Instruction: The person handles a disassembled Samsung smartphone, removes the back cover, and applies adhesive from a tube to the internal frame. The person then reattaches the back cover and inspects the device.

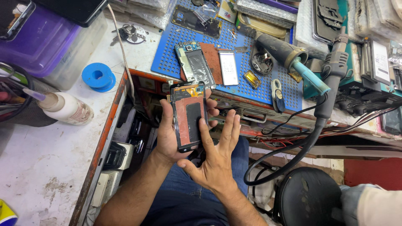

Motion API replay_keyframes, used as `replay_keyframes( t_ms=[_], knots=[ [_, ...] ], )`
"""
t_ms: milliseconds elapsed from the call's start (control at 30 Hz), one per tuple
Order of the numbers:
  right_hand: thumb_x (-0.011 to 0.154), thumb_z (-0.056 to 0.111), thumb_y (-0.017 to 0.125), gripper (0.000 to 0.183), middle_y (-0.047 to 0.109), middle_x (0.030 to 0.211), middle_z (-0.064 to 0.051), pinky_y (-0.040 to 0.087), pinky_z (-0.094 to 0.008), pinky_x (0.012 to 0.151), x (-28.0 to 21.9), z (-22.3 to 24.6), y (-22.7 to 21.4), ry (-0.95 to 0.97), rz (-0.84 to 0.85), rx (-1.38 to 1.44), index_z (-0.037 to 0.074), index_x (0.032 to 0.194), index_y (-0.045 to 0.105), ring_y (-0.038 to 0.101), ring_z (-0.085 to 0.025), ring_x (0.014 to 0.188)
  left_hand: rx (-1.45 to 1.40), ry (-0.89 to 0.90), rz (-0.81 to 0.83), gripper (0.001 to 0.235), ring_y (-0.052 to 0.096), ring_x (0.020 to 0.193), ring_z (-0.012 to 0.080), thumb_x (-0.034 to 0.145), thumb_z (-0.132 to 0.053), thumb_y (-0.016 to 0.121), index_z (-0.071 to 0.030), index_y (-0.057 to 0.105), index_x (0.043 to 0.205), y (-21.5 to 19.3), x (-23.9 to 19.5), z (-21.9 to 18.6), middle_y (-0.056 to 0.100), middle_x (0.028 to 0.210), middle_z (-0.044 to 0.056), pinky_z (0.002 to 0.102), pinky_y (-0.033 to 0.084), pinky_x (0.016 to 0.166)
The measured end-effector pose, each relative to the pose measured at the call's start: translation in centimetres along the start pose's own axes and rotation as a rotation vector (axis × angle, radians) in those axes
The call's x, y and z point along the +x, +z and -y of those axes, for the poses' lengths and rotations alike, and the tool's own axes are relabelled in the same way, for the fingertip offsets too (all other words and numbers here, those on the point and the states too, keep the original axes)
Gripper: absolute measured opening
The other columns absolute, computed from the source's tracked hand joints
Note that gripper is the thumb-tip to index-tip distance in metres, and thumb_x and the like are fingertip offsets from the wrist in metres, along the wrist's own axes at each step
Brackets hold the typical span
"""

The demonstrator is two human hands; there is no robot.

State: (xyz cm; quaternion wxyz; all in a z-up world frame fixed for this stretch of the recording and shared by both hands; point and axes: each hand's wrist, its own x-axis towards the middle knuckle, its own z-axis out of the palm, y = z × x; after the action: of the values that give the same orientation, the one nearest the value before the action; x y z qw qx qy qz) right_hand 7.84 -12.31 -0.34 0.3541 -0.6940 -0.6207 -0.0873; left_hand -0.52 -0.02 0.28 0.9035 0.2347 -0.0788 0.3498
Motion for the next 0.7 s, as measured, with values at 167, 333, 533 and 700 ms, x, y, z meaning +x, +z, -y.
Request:
replay_keyframes(
  t_ms=[167,333,533,700],
  knots=[
    [0.089,0.074,0.055,0.093,0.005,0.171,-0.031,0.015,-0.067,0.13,-0.2,0.1,-0.4,-0.012,-0.047,0.05,0.016,0.159,0.041,0.008,-0.052,0.161,0.07,0.014,0.006,0.1,0.056,0.13,0.0259,0.1,-0.075,0.04,0.006,0.035,0.16,-0.3,-0.2,0.2,0.056,0.141,0.017,0.042,0.049,0.111],
    [0.089,0.059,0.077,0.082,0.028,0.161,-0.028,0.036,-0.055,0.121,0.2,0.5,-1.1,-0.026,-0.108,0.147,0.011,0.149,0.049,0.035,-0.043,0.148,0.109,0.027,-0.02,0.099,0.054,0.133,0.0248,0.098,-0.075,0.037,0.003,0.034,0.16,-0.3,0.0,0.3,0.055,0.141,0.015,0.04,0.049,0.111],
    [0.079,0.044,0.089,0.076,0.044,0.149,-0.022,0.05,-0.046,0.109,1.0,1.2,-1.3,0.008,-0.073,0.177,0.01,0.14,0.059,0.053,-0.035,0.133,0.183,0.05,-0.003,0.094,0.051,0.134,0.023,0.099,-0.074,0.037,0.0,0.036,0.158,-0.5,-0.3,0.5,0.054,0.141,0.014,0.042,0.054,0.106],
    [0.072,0.037,0.094,0.077,0.055,0.142,-0.02,0.06,-0.039,0.101,2.5,1.6,-1.8,0.123,0.002,0.362,0.006,0.135,0.063,0.065,-0.032,0.127,0.272,0.068,0.025,0.092,0.048,0.138,0.0264,0.101,-0.073,0.037,0.0,0.037,0.157,-1.1,-0.6,0.3,0.052,0.148,0.014,0.045,0.047,0.113]
  ],
)
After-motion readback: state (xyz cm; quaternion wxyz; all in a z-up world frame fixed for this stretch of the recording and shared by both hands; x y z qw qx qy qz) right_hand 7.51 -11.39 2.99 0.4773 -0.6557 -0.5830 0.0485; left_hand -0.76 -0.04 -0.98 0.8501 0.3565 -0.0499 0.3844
